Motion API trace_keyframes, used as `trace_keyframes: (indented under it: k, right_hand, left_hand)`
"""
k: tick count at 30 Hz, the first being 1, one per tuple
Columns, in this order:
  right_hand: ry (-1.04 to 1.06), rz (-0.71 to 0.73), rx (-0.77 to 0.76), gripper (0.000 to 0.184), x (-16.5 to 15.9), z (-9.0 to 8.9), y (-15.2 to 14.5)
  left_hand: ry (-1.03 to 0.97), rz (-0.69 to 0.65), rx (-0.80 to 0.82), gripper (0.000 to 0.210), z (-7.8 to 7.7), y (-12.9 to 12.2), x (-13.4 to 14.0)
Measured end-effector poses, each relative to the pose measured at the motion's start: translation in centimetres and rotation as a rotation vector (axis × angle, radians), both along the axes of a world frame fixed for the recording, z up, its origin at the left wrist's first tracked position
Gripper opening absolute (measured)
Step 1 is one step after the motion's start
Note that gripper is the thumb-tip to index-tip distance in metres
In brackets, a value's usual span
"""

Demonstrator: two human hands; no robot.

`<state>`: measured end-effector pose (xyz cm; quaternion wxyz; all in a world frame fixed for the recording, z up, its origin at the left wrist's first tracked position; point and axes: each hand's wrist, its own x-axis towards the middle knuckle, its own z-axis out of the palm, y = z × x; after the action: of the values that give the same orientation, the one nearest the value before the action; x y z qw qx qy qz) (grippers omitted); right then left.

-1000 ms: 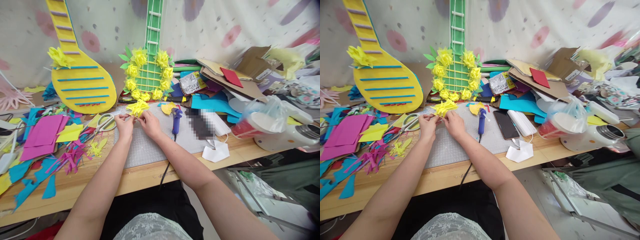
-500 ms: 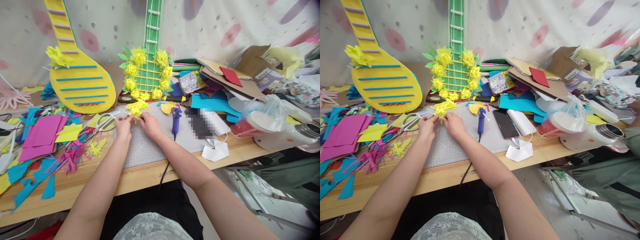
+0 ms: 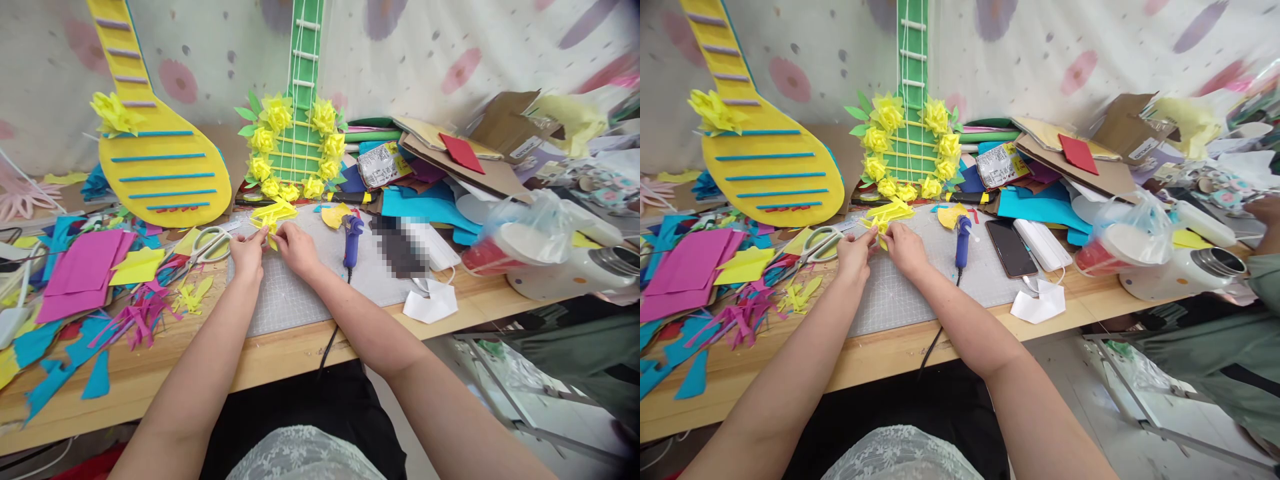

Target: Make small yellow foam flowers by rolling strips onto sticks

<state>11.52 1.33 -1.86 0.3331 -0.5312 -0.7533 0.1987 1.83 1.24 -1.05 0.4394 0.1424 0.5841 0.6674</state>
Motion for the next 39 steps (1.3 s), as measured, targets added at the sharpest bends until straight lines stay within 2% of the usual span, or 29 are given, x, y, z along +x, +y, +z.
trace_keyframes:
  k: [11,17,20,24,29,39]
  right_hand:
    - [-0.08,-0.036,-0.021,0.021,0.1,0.2,-0.1]
    - [-0.025,-0.041,-0.028,0.017,0.3,-0.1,0.4]
    - [0.001,-0.023,-0.02,0.017,0.4,-0.2,0.5]
    - [0.002,-0.001,0.001,0.02,0.4,-0.3,0.5]
    - [-0.036,0.013,-0.011,0.021,0.8,-0.1,0.5]
    - [-0.073,0.046,-0.032,0.02,0.9,-0.1,0.6]
  left_hand:
    - [0.143,-0.022,0.068,0.044,0.1,-0.1,0.3]
    - [0.323,-0.063,0.185,0.025,-0.9,0.3,-0.6]
    - [0.433,-0.05,0.239,0.029,-1.6,0.6,-1.3]
    - [0.572,-0.158,0.272,0.037,-1.9,0.6,-1.7]
    - [0.744,-0.275,0.313,0.025,-1.6,0.0,-1.8]
    - [0.829,-0.347,0.356,0.014,-2.6,-0.1,-1.9]
